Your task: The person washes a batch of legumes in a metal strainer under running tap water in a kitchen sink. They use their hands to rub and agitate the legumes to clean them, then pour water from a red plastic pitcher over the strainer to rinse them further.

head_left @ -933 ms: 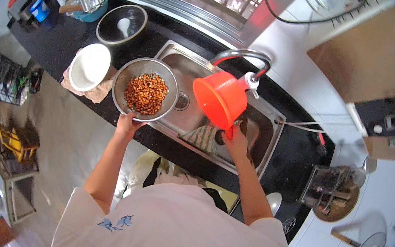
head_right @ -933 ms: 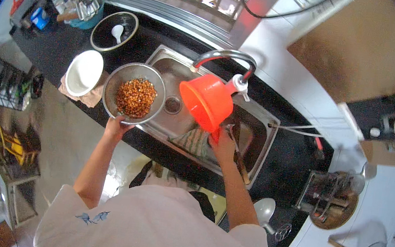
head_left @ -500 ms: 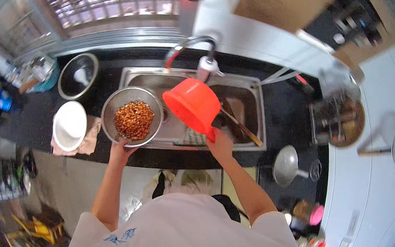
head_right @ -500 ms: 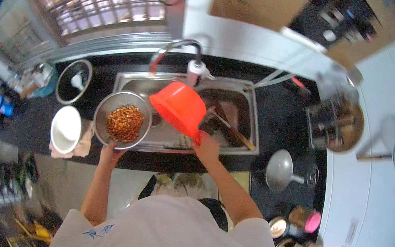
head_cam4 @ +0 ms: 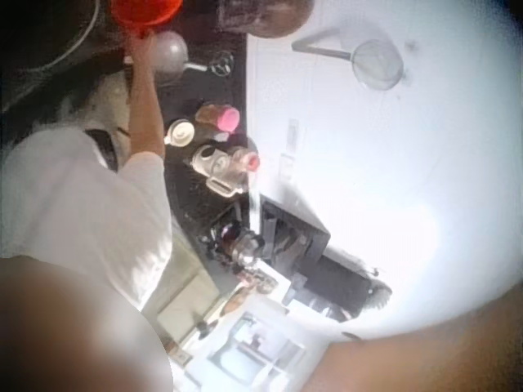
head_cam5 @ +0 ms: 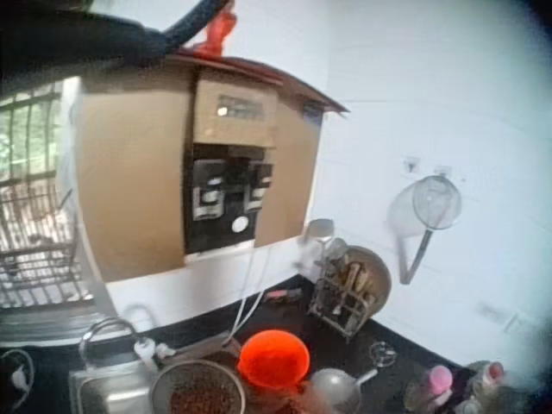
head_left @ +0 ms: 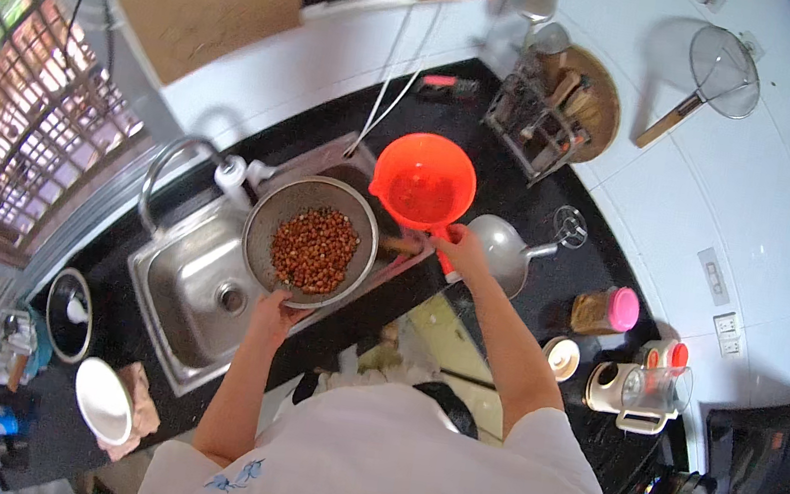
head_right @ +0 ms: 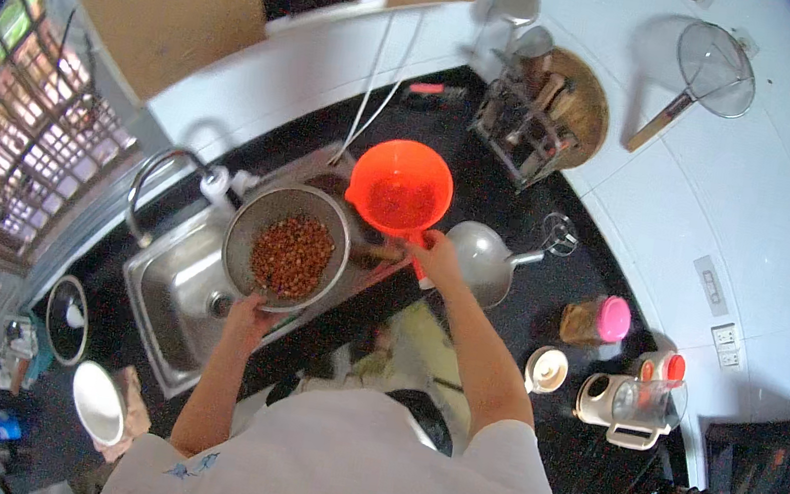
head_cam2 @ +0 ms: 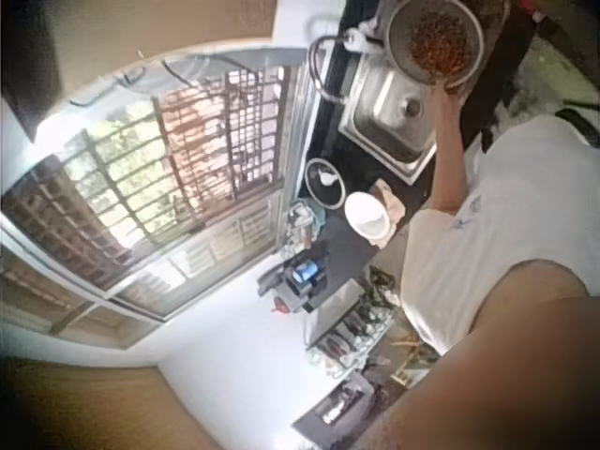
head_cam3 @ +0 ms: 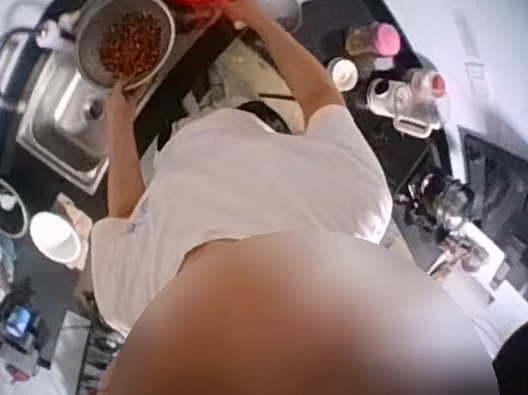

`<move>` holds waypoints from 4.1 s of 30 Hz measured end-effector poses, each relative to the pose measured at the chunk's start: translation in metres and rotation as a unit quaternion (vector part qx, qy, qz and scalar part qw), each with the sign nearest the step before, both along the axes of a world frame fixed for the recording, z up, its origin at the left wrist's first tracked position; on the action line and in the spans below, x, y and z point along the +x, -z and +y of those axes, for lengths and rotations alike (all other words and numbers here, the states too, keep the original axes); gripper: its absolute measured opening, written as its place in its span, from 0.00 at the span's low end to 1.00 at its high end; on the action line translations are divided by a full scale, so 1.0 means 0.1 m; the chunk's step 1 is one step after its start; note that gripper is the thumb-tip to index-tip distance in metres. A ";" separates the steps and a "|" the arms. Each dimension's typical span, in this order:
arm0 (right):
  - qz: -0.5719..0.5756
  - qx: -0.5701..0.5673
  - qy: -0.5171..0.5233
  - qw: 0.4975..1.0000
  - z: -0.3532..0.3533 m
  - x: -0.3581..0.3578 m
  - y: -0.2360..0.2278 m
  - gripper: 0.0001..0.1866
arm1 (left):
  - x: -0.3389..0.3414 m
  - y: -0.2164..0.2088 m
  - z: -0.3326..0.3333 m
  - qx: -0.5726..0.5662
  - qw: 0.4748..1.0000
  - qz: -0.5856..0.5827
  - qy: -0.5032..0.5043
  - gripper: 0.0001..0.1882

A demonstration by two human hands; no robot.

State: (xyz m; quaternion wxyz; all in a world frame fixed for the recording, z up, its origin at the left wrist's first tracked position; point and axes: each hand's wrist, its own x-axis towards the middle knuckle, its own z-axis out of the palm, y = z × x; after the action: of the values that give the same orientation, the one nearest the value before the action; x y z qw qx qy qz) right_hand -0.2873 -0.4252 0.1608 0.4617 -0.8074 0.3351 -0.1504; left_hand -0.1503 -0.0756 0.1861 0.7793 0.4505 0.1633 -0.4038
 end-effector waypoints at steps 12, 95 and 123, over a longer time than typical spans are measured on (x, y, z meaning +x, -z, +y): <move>0.051 -0.011 0.047 0.998 -1.73 0.76 0.66 0.23 | 0.18 -0.02 -1.83 0.026 0.998 -0.041 0.025 0.21; -0.471 -0.310 0.139 0.814 -3.22 2.58 -3.69 0.14 | 1.09 -0.20 -3.21 0.012 0.994 -0.023 0.105 0.28; -0.004 0.079 0.096 0.992 -0.55 0.53 -0.11 0.18 | 0.55 -0.53 -2.05 0.033 0.977 -0.074 0.197 0.20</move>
State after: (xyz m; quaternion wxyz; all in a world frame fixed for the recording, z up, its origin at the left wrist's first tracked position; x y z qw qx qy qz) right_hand -0.2343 -0.4802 0.1722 0.5091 -0.7317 0.4199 -0.1707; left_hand -0.0950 -0.2804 0.2388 0.6793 0.5275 0.0264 -0.5094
